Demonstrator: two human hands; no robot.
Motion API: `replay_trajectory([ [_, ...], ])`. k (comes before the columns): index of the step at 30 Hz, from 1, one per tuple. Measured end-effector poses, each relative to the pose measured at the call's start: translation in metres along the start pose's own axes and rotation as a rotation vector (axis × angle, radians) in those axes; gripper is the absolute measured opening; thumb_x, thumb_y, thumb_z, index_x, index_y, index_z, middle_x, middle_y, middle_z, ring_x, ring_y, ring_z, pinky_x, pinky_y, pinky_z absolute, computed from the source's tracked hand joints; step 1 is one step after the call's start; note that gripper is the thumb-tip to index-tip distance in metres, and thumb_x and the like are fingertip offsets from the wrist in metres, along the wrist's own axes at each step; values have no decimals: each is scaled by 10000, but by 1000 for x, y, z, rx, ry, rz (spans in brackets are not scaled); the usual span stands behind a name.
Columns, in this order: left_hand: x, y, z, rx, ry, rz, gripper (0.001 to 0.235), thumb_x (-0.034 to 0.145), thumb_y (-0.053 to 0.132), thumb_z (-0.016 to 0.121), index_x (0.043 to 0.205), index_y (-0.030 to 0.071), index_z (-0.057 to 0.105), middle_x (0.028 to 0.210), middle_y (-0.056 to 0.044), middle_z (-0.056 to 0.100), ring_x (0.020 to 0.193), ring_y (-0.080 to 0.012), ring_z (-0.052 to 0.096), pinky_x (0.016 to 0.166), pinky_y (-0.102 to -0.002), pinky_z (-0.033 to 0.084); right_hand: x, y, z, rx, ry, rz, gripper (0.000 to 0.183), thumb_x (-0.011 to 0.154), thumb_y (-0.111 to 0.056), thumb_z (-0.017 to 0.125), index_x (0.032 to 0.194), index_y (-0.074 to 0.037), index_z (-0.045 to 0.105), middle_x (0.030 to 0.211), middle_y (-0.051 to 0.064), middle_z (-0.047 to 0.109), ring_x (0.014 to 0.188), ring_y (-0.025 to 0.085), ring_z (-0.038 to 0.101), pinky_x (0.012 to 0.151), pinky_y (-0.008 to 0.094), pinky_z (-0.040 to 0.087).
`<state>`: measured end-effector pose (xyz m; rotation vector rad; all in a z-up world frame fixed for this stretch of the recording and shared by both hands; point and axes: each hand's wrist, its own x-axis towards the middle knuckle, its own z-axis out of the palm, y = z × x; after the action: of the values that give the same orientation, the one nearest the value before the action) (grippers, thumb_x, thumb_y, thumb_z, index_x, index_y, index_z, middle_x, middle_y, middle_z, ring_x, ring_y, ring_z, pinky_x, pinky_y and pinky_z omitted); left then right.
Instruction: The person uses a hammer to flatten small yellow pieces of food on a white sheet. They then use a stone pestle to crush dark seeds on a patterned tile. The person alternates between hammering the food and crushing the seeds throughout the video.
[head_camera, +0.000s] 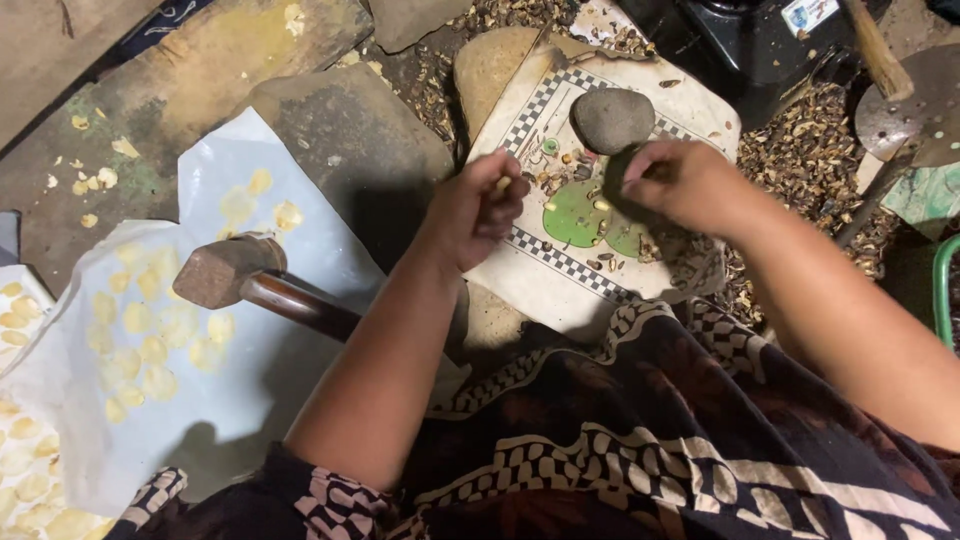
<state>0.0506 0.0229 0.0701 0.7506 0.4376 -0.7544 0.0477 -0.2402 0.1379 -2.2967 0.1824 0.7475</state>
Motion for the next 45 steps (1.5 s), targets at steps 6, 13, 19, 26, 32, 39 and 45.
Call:
replay_trajectory([
  [6, 50, -72, -14, 1228, 167, 527, 113, 989, 143, 632, 1055, 134, 723, 913, -86, 629, 829, -234, 678, 724, -296, 576, 37, 40, 55, -490, 99, -207, 230, 860, -293, 762, 1051, -164, 753, 1007, 159, 753, 992, 411, 734, 849, 522, 604],
  [13, 10, -55, 10, 1746, 276, 832, 46, 927, 118, 580, 937, 72, 577, 899, -102, 515, 869, -333, 654, 655, -411, 565, 18, 34, 42, -217, 5, -62, 254, 834, -306, 720, 1059, -191, 754, 926, 152, 752, 976, 400, 731, 828, 506, 581],
  [19, 17, -47, 26, 807, 321, 336, 261, 935, 275, 555, 1109, 122, 676, 1094, -124, 650, 1033, -369, 714, 811, -430, 557, -34, -44, 15, -66, -27, -97, 287, 872, -197, 668, 1142, -164, 758, 957, 192, 768, 990, 406, 728, 870, 511, 562],
  [26, 24, -49, 28, -400, -531, -154, 230, 1092, 270, 456, 996, 88, 557, 793, -29, 559, 511, -54, 460, 345, -175, 286, -71, -94, -43, -410, 167, -323, 382, 1023, -214, 632, 1398, -148, 662, 1082, 142, 774, 433, 262, 594, 589, 452, 576],
  [32, -117, 168, 45, 375, -100, 370, 216, 896, 152, 747, 1054, 6, 758, 887, -138, 733, 775, -175, 672, 592, -269, 538, -118, -178, -50, -365, 204, -728, 184, 1038, -152, 646, 1162, -74, 757, 1104, 61, 780, 961, 178, 719, 861, 315, 499],
  [39, -243, 169, -206, 390, 446, 700, 130, 955, 177, 595, 841, 118, 575, 719, 0, 585, 533, -77, 526, 376, -184, 234, -85, -293, 141, -709, -434, -318, 414, 989, -302, 622, 1391, -200, 612, 1245, 59, 762, 1024, 237, 770, 826, 385, 618],
  [45, -196, 53, -325, 1337, 1160, 686, 236, 958, 418, 540, 1077, 359, 735, 975, 96, 764, 970, -131, 736, 841, -262, 546, -27, -241, 309, -259, -14, -427, 448, 1023, -418, 551, 1253, -61, 409, 1026, 308, 684, 1017, 512, 691, 883, 617, 563],
])
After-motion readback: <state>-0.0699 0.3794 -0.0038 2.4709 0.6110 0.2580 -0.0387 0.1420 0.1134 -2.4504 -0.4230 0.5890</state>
